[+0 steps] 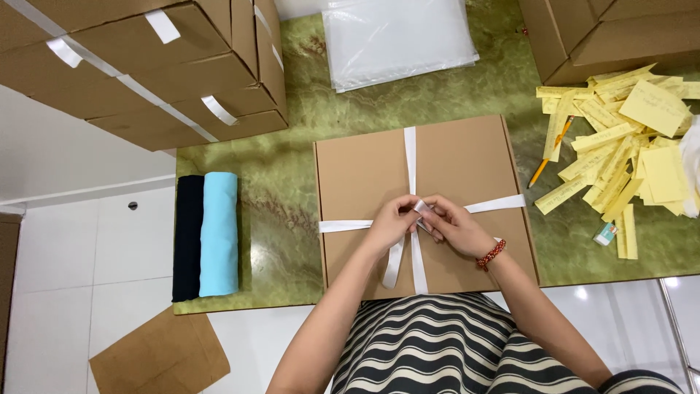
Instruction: The person wraps a cardboard box with a white ribbon, tying it into a bow on top. They then write on a yellow sticky note with a pencil and place the note on the box before stacking it with other boxes.
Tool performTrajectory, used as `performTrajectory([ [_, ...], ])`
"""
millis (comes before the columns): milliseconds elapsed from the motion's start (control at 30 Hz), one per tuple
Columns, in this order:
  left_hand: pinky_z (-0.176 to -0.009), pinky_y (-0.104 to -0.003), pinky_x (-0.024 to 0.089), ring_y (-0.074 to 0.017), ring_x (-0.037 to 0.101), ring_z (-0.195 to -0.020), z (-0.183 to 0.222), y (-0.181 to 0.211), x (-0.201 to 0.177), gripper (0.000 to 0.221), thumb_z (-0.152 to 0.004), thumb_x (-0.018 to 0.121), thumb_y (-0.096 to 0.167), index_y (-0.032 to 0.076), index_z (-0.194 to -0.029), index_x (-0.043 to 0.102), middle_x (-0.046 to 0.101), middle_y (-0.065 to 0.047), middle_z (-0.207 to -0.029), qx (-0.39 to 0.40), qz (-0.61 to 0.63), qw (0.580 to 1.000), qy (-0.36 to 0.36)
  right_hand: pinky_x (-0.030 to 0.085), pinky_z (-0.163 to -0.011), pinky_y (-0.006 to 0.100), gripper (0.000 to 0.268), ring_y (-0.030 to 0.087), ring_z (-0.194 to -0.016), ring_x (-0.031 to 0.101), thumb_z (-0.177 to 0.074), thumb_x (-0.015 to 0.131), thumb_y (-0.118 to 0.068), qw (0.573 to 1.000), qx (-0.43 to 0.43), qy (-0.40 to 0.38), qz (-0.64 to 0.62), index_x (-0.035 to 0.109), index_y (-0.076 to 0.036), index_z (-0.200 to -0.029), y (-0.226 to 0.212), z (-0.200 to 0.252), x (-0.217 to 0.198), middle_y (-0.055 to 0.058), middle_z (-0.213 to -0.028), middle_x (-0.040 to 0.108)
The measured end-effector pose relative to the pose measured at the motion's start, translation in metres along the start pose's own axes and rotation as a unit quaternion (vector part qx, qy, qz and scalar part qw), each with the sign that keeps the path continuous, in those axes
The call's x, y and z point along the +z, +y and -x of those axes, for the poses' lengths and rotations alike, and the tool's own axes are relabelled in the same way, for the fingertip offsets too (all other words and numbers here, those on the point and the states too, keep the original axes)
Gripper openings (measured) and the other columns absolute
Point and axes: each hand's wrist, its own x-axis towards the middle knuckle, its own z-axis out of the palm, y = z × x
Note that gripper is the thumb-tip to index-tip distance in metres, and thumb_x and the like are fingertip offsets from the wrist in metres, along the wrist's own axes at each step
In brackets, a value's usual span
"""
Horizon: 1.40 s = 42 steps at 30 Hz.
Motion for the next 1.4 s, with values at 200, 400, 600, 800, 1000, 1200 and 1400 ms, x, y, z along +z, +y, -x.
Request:
performTrajectory([
  [200,-0.052,-0.018,0.04,-0.0048,0.055,-0.058,0.004,0.012,-0.001,0.032,-0.095,0.065,0.001,0.0,-0.127,0.073,0.061,-0.003,-0.081,-0.045,0.043,0.998,-0.026,0.053,-0.05,0.027,0.03,0.011,-0.049,0.056,-0.109,0.052,-0.006,1.0,0.007,-0.015,0.026,0.063,-0.003,-0.137,-0.001,-0.003,-0.002,0.004,-0.07,0.056],
  [400,-0.057,-0.015,0.042,-0.0024,0.057,-0.064,0.01,0.025,0.006,0.038,-0.093,0.072,0.005,-0.003,-0.13,0.072,0.063,-0.002,-0.082,-0.057,0.096,0.994,-0.018,0.052,-0.049,0.026,0.032,0.011,-0.047,0.055,-0.107,0.055,-0.003,0.999,0.014,-0.017,0.04,0.065,-0.004,-0.137,0.002,-0.005,-0.003,0.005,-0.068,0.058],
  [600,-0.055,-0.018,0.044,-0.0049,0.057,-0.062,0.014,0.037,0.014,0.034,-0.093,0.076,0.005,-0.002,-0.127,0.074,0.062,-0.002,-0.073,-0.047,0.094,0.994,0.0,0.052,-0.055,0.028,0.037,0.014,-0.052,0.061,-0.105,0.055,0.001,0.999,0.001,-0.027,0.019,0.06,-0.004,-0.141,0.0,-0.003,-0.003,0.009,-0.073,0.062],
  [800,-0.055,-0.018,0.046,-0.0063,0.056,-0.059,0.011,0.03,0.005,0.032,-0.093,0.081,0.01,-0.001,-0.123,0.076,0.063,-0.005,-0.065,-0.055,0.088,0.994,0.018,0.053,-0.06,0.03,0.038,0.022,-0.057,0.069,-0.105,0.056,-0.001,0.997,0.008,0.014,-0.078,0.045,-0.007,-0.141,0.01,0.006,-0.014,0.015,-0.076,0.067],
  [1000,-0.057,-0.021,0.052,-0.0089,0.064,-0.061,0.002,0.016,-0.001,0.033,-0.093,0.082,0.008,-0.003,-0.124,0.075,0.07,-0.01,-0.078,-0.036,0.102,0.994,0.024,0.054,-0.066,0.032,0.02,0.025,-0.061,0.071,-0.11,0.053,-0.006,0.994,0.012,0.025,-0.105,0.05,-0.006,-0.129,0.011,0.009,-0.013,0.015,-0.076,0.067],
  [1200,-0.057,-0.02,0.057,-0.0101,0.07,-0.063,-0.002,0.009,-0.007,0.035,-0.093,0.084,0.009,0.006,-0.123,0.065,0.074,-0.009,-0.096,0.0,0.126,0.991,-0.031,0.054,-0.065,0.031,0.027,0.021,-0.061,0.069,-0.105,0.056,0.002,0.996,0.026,0.023,-0.082,0.05,-0.004,-0.131,0.022,0.005,-0.021,0.011,-0.078,0.067],
  [1400,-0.058,-0.023,0.058,-0.012,0.069,-0.057,0.015,0.045,-0.005,0.032,-0.093,0.079,0.002,0.007,-0.12,0.061,0.075,-0.01,-0.095,0.049,0.005,0.992,-0.114,0.052,-0.057,0.027,0.022,0.017,-0.058,0.063,-0.103,0.062,0.002,0.987,0.023,0.102,-0.122,0.058,-0.001,-0.124,0.016,0.004,-0.028,0.011,-0.088,0.066],
])
